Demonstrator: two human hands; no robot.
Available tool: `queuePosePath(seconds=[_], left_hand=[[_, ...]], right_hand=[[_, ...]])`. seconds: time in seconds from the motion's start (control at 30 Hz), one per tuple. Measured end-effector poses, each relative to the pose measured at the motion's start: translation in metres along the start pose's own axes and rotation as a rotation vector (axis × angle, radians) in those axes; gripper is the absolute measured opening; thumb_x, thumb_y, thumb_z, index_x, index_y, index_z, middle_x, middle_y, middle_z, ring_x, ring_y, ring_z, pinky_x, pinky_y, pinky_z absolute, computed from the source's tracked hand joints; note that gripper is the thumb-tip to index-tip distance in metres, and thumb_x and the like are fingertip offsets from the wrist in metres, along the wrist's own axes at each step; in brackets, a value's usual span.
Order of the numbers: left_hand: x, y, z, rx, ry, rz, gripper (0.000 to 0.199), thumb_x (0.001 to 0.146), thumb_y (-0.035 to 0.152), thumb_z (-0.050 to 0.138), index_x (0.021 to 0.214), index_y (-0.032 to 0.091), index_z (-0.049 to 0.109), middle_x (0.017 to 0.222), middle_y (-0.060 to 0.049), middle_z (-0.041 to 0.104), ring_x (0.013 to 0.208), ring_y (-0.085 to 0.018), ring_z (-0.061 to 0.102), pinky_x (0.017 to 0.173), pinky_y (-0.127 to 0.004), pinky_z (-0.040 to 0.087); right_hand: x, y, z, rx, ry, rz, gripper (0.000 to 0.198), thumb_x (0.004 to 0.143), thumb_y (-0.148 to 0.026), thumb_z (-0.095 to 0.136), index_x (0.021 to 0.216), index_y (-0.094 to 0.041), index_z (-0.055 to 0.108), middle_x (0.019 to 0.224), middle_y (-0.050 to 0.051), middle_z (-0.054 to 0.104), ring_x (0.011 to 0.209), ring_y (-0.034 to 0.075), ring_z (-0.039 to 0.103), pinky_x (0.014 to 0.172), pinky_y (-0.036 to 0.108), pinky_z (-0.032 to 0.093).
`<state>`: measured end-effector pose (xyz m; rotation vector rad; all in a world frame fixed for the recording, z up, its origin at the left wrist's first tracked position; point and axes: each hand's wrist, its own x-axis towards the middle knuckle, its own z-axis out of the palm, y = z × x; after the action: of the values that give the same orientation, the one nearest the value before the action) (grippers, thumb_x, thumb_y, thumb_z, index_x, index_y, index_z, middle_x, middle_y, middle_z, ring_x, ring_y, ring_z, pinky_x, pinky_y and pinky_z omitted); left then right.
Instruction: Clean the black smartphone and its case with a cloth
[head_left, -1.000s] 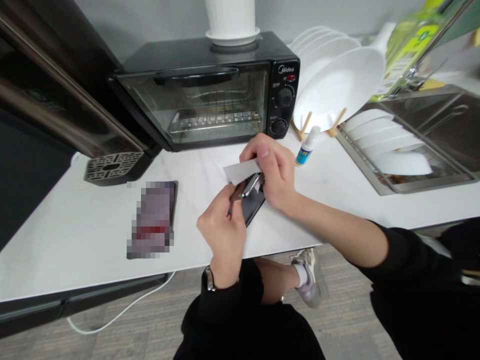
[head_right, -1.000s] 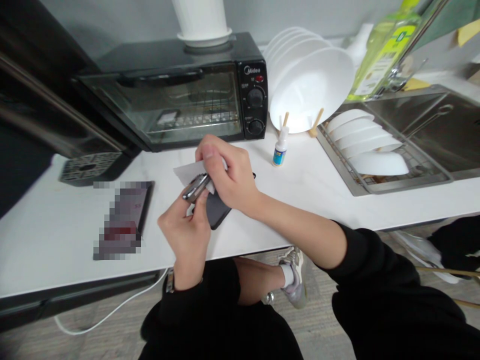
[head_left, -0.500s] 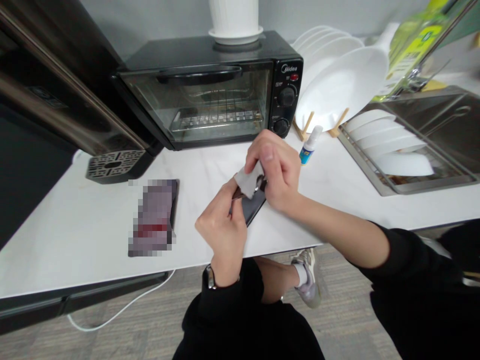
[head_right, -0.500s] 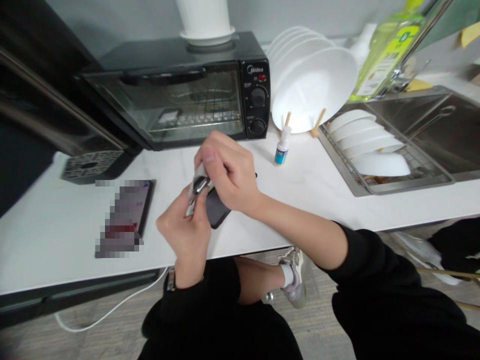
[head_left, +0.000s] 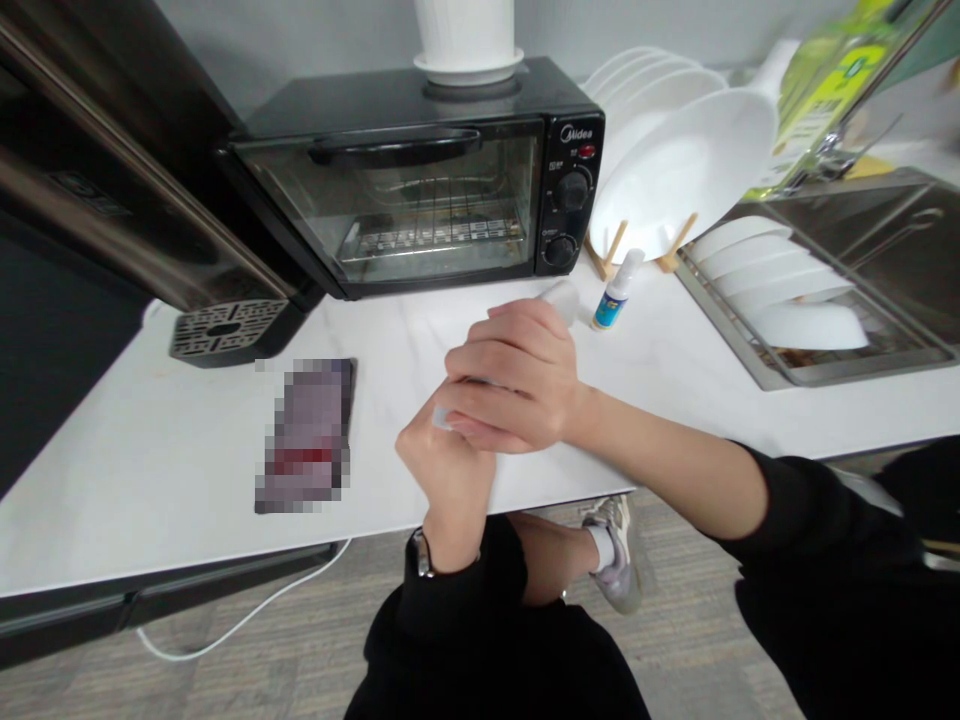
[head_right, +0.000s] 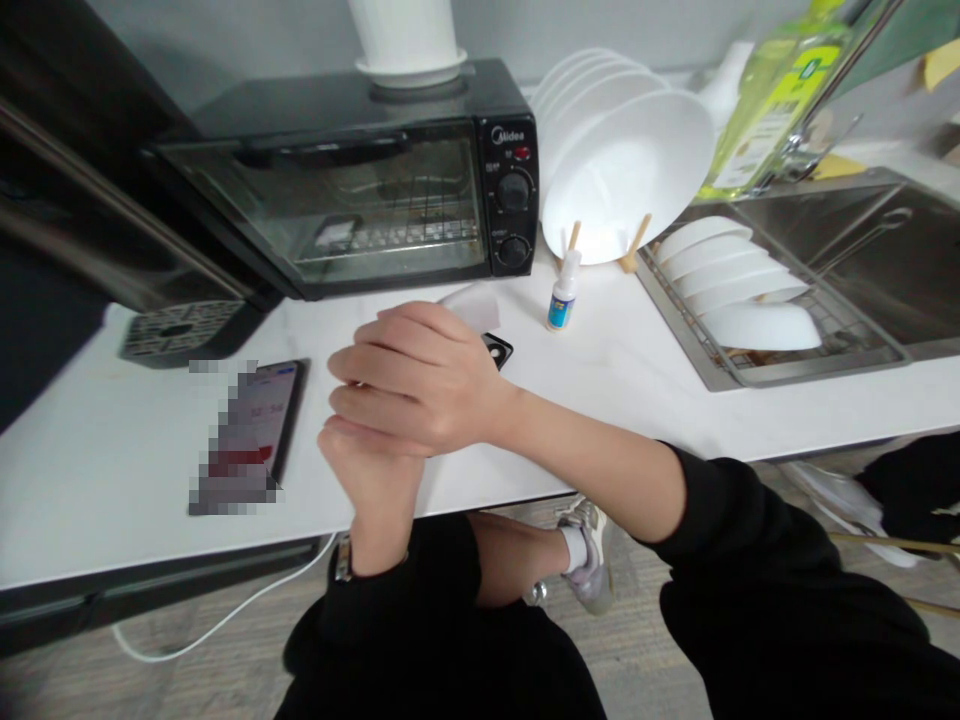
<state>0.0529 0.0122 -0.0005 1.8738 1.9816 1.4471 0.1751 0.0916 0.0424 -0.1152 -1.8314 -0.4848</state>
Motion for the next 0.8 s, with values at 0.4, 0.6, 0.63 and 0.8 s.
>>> queuePosePath(seconds=[0.4, 0.6, 0.63, 0.8], left_hand=[[0.0, -0.001, 0.0, 0.012, 0.114, 0.078, 0.027, 0.1, 0.032, 0.061, 0.118, 0.022, 0.079, 0.097, -0.006, 0.082, 0.082, -0.02, 0.075, 0.072, -0.028, 0.051], [0.001, 0.0, 0.0, 0.063, 0.124, 0.051, 0.023, 0.095, 0.026, 0.061, 0.084, 0.018, 0.08, 0.069, -0.004, 0.075, 0.06, -0.017, 0.064, 0.061, -0.029, 0.044], [0.001, 0.0, 0.0, 0.062, 0.116, 0.051, 0.024, 0.096, 0.026, 0.06, 0.085, 0.018, 0.08, 0.068, -0.005, 0.074, 0.06, -0.017, 0.064, 0.06, -0.029, 0.044], [0.0, -0.001, 0.0, 0.038, 0.049, 0.075, 0.027, 0.098, 0.023, 0.058, 0.115, 0.019, 0.079, 0.089, -0.006, 0.081, 0.078, -0.02, 0.074, 0.069, -0.029, 0.049]], right_hand=[[0.011, -0.008, -0.007, 0.3, 0.087, 0.733, 0.038, 0.11, -0.029, 0.033, 0.092, -0.027, 0.066, 0.092, 0.002, 0.072, 0.09, 0.017, 0.069, 0.085, 0.037, 0.058], [0.007, -0.006, -0.005, 0.18, -0.027, 0.308, 0.032, 0.104, -0.027, 0.042, 0.114, -0.03, 0.072, 0.111, 0.0, 0.079, 0.112, 0.02, 0.073, 0.12, 0.048, 0.047], [0.007, -0.006, -0.005, 0.195, -0.026, 0.259, 0.033, 0.105, -0.027, 0.042, 0.118, -0.03, 0.072, 0.113, 0.0, 0.08, 0.114, 0.02, 0.074, 0.121, 0.048, 0.046], [0.011, -0.006, -0.009, 0.392, 0.062, 0.594, 0.03, 0.109, -0.03, 0.044, 0.12, -0.025, 0.071, 0.084, 0.0, 0.08, 0.086, 0.018, 0.076, 0.09, 0.039, 0.06]])
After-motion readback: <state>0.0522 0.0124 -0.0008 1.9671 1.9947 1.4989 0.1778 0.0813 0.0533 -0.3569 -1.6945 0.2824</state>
